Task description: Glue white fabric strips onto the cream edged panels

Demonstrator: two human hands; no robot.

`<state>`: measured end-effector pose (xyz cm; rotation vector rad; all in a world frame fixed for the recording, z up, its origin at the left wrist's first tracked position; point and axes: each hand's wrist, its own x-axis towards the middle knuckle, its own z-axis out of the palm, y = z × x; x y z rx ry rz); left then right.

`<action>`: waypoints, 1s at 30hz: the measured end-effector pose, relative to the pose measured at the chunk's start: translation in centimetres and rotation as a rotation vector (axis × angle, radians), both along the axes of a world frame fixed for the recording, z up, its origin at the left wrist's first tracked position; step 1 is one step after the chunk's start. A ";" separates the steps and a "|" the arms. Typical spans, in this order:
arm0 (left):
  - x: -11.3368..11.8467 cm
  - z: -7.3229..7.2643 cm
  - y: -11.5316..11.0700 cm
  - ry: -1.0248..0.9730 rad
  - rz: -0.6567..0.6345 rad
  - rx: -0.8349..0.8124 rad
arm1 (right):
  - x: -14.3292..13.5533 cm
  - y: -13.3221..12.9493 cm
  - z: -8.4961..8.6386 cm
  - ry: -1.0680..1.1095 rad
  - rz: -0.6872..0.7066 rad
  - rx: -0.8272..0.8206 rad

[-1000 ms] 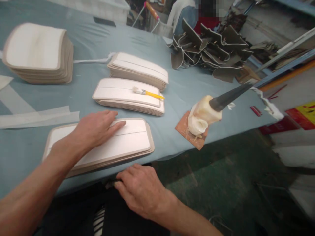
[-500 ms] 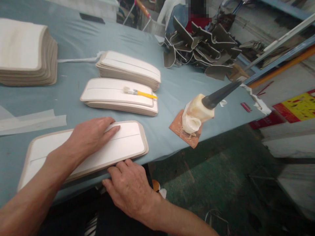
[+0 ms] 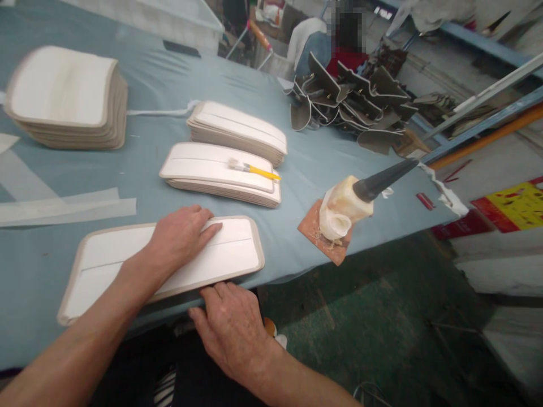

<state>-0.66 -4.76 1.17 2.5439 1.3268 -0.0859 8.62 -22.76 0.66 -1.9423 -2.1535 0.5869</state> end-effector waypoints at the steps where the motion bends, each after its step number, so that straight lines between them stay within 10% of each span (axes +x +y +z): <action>1: 0.0 0.1 -0.2 -0.015 0.000 0.012 | 0.0 -0.3 0.2 0.018 0.003 -0.013; 7: -4.3 1.4 -1.9 -0.364 0.072 0.130 | 3.3 -1.3 3.7 0.311 -0.175 0.055; 11: -11.1 2.3 -4.7 -0.467 0.447 0.191 | 7.7 0.9 3.6 0.174 -0.531 0.205; 16: -16.6 -1.7 -8.4 -0.637 0.910 -0.011 | 9.3 3.5 0.6 0.103 -0.596 0.003; 21: -16.0 -5.2 -10.9 -0.736 0.920 -0.021 | 7.8 4.4 0.0 -0.095 -0.561 -0.107; 30: -13.3 -4.7 -11.6 -0.661 0.821 0.172 | 6.9 5.1 0.6 -0.237 -0.537 -0.156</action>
